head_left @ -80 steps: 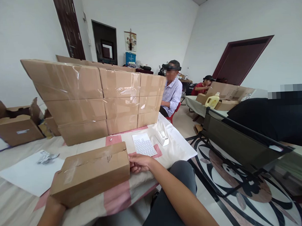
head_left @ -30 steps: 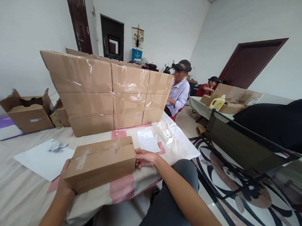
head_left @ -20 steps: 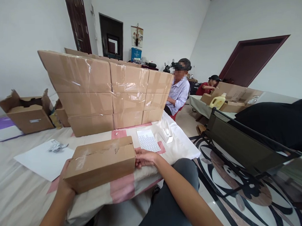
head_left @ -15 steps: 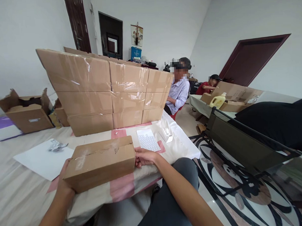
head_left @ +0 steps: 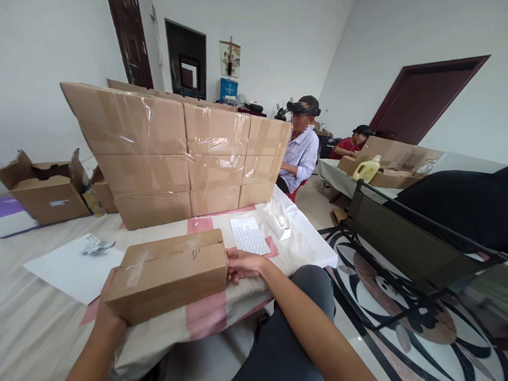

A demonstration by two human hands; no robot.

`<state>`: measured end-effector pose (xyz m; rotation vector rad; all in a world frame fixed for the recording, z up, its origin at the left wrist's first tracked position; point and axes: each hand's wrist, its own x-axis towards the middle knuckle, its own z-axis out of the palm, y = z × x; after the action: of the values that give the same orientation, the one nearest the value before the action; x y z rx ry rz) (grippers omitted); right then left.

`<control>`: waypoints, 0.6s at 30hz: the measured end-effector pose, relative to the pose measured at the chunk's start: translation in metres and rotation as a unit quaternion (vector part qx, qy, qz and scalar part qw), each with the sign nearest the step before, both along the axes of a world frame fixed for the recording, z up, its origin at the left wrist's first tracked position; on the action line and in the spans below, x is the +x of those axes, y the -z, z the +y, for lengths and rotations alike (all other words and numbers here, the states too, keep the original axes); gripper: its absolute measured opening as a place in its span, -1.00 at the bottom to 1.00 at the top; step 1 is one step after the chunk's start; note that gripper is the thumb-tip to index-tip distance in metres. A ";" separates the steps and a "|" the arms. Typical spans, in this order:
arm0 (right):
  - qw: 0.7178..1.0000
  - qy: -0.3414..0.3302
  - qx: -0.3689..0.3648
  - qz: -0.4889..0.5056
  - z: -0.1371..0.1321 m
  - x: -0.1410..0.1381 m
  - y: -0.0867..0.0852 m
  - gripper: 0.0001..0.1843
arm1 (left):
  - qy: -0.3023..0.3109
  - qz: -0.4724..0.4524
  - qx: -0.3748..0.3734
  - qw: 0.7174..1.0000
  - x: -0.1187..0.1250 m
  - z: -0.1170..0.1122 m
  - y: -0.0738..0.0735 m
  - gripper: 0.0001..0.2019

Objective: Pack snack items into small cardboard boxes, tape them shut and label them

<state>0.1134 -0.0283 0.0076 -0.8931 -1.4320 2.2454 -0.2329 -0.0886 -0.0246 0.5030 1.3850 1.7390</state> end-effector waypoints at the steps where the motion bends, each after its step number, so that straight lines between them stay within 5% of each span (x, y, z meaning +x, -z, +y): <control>1: 1.000 -0.003 0.002 0.001 -0.001 0.000 -0.001 -0.29 | -0.005 -0.007 -0.005 1.000 0.000 0.000 -0.002 -0.75; 18: 1.000 0.003 -0.004 -0.016 -0.003 -0.002 -0.006 -0.26 | -0.016 -0.063 -0.030 0.997 0.007 -0.006 -0.017 -0.77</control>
<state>0.1118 -0.0310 0.0139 -0.9397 -1.4338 2.2431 -0.2262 -0.0949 -0.0078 0.3345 1.3570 1.7192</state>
